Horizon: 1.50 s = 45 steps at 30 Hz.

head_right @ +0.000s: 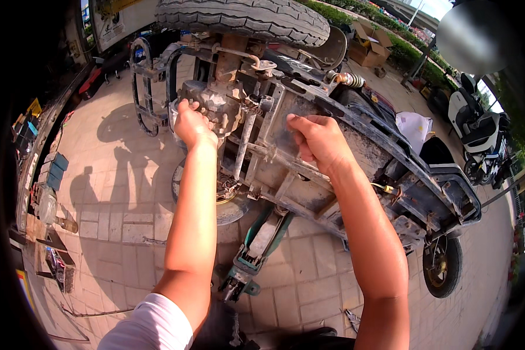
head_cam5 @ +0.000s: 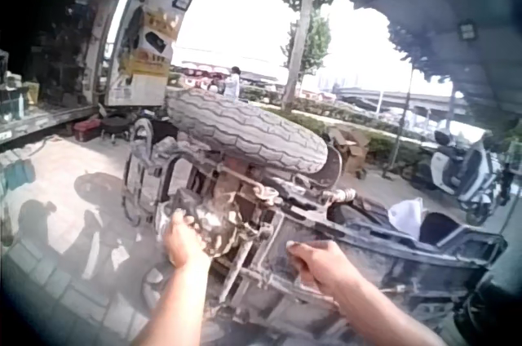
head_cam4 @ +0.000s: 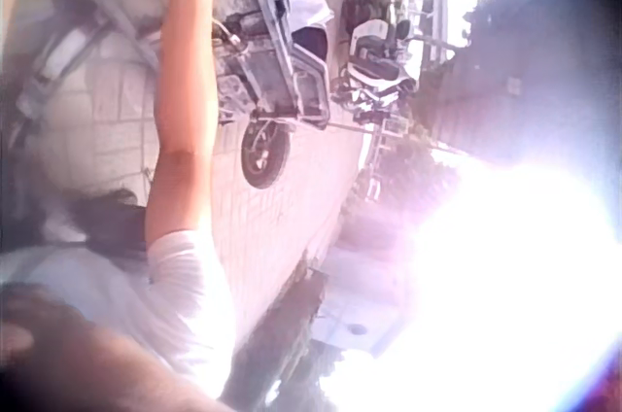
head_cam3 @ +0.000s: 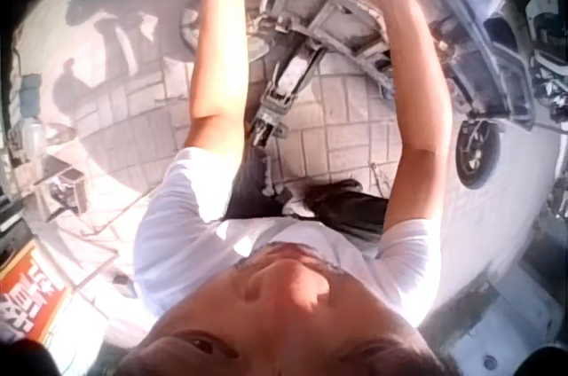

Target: The person works on the underside of an overturned three-wheeled vehicle. They use pliers to remove a cable, then use a power angle grinder to cut and smooth a metal rod. Finally, they insert the modified rod into a hole in the vehicle's frame.

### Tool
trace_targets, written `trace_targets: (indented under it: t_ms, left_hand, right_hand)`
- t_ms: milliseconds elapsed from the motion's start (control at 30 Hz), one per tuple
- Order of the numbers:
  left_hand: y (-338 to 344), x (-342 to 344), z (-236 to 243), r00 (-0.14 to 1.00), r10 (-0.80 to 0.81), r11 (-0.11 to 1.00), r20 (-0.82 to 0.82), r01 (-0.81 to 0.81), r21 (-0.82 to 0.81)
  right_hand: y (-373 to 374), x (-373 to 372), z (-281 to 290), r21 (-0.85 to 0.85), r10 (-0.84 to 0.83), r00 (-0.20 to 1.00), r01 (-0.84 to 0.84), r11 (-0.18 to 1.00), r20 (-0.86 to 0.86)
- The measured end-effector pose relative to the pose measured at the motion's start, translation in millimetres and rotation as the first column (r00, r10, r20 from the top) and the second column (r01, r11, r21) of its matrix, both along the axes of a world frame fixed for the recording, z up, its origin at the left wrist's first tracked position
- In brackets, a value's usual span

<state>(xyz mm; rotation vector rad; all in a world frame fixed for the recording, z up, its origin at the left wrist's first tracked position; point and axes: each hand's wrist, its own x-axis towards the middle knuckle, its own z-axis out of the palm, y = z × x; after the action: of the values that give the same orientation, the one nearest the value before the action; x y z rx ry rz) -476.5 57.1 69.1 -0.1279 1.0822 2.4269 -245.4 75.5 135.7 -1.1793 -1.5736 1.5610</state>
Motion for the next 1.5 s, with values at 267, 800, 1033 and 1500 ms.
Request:
trace_targets:
  t_ms: [267,800,1033,1500]
  left_hand:
    - [-7.6,-9.2,11.8,0.993,-0.109,0.992,-0.043,0.112,0.062]
    - [-7.1,-5.3,5.6,0.717,-0.592,0.804,-0.368,0.498,-0.325]
    - [-3.2,-5.9,12.2,0.629,-0.307,0.950,-0.714,0.153,-0.274]
    - [-26.4,10.5,24.1,-0.315,-0.502,0.865,-0.806,-0.184,-0.467]
  right_hand:
    - [18.0,-46.8,-18.5,-0.274,-0.018,0.996,-0.006,0.962,-0.085]
    - [19.6,-64.8,-20.8,-0.293,-0.067,0.976,0.004,0.956,-0.207]
    - [19.4,-60.6,-19.9,-0.206,-0.062,0.974,0.016,0.978,-0.218]
    - [18.0,-62.9,-18.6,-0.163,-0.003,0.986,-0.024,0.986,-0.166]
